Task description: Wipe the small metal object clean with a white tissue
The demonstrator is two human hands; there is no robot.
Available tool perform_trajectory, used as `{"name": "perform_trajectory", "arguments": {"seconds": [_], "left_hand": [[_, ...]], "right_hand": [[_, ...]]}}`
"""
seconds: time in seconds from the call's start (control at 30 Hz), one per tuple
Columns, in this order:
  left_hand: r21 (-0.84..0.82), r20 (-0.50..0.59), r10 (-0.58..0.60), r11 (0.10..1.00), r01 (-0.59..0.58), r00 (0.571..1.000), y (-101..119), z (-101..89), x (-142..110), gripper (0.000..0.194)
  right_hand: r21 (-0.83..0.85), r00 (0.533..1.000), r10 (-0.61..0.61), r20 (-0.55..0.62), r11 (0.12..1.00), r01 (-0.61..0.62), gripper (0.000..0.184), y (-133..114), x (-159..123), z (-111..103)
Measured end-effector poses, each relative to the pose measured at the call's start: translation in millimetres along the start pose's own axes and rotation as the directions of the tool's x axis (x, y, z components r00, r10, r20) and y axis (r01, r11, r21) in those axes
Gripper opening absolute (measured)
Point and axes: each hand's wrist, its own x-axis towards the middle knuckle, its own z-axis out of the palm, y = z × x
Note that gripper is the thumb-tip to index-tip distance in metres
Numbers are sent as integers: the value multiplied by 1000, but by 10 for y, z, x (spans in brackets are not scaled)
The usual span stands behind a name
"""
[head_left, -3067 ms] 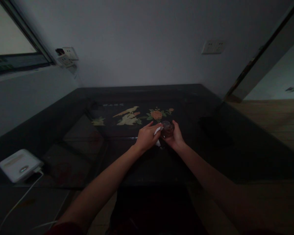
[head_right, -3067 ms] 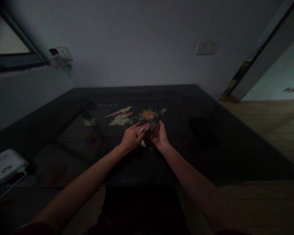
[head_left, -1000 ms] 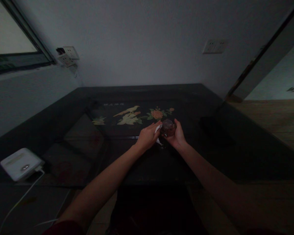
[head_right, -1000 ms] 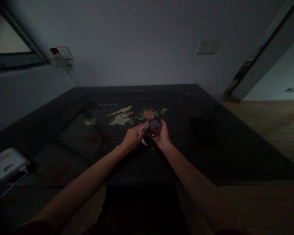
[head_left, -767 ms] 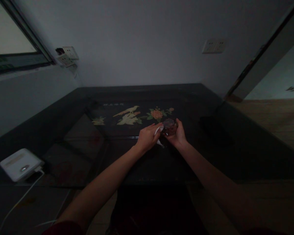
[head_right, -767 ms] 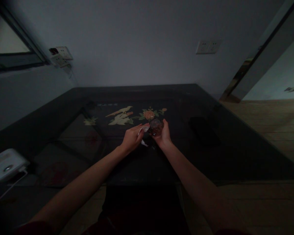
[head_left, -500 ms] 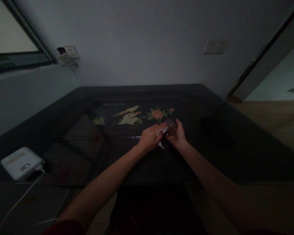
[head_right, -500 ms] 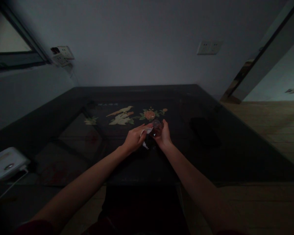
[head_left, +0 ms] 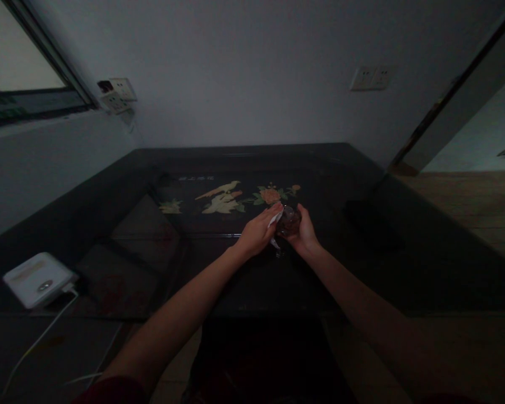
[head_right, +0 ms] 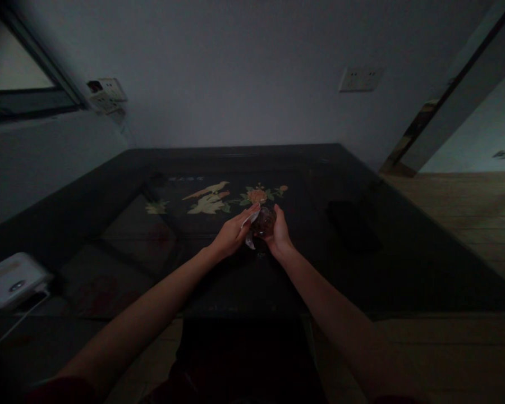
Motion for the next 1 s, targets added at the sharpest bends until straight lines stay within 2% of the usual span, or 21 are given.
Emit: {"name": "perform_trajectory", "arguments": {"seconds": [0.13, 0.3, 0.47, 0.63, 0.73, 0.83, 1.0], "left_hand": [[47, -77, -94, 994, 98, 993, 31, -20, -12, 44], [133, -129, -81, 986, 98, 988, 46, -38, -37, 40], [127, -140, -9, 992, 27, 990, 104, -43, -84, 37], [58, -125, 185, 982, -179, 975, 174, -21, -102, 37], [39, -91, 252, 968, -249, 964, 196, -12, -79, 40], [58, -51, 270, 962, -267, 961, 203, -3, -45, 43], [104, 3, 208, 973, -207, 978, 187, 12, -7, 50]], "right_hand": [[24, 1000, -5, -30, 1000, 6, 36, -14, 6, -15], [71, 994, 8, -106, 997, 0, 33, -40, 39, -51], [83, 996, -7, -91, 996, 15, 33, -45, 51, -69], [101, 997, -46, -56, 994, 52, 34, -37, 42, -46], [92, 997, -80, -1, 993, 79, 34, -8, 54, -36], [64, 992, -117, 56, 991, 114, 32, 42, 71, -33], [27, 986, -163, 34, 986, 162, 25, 107, 46, 2]]}}
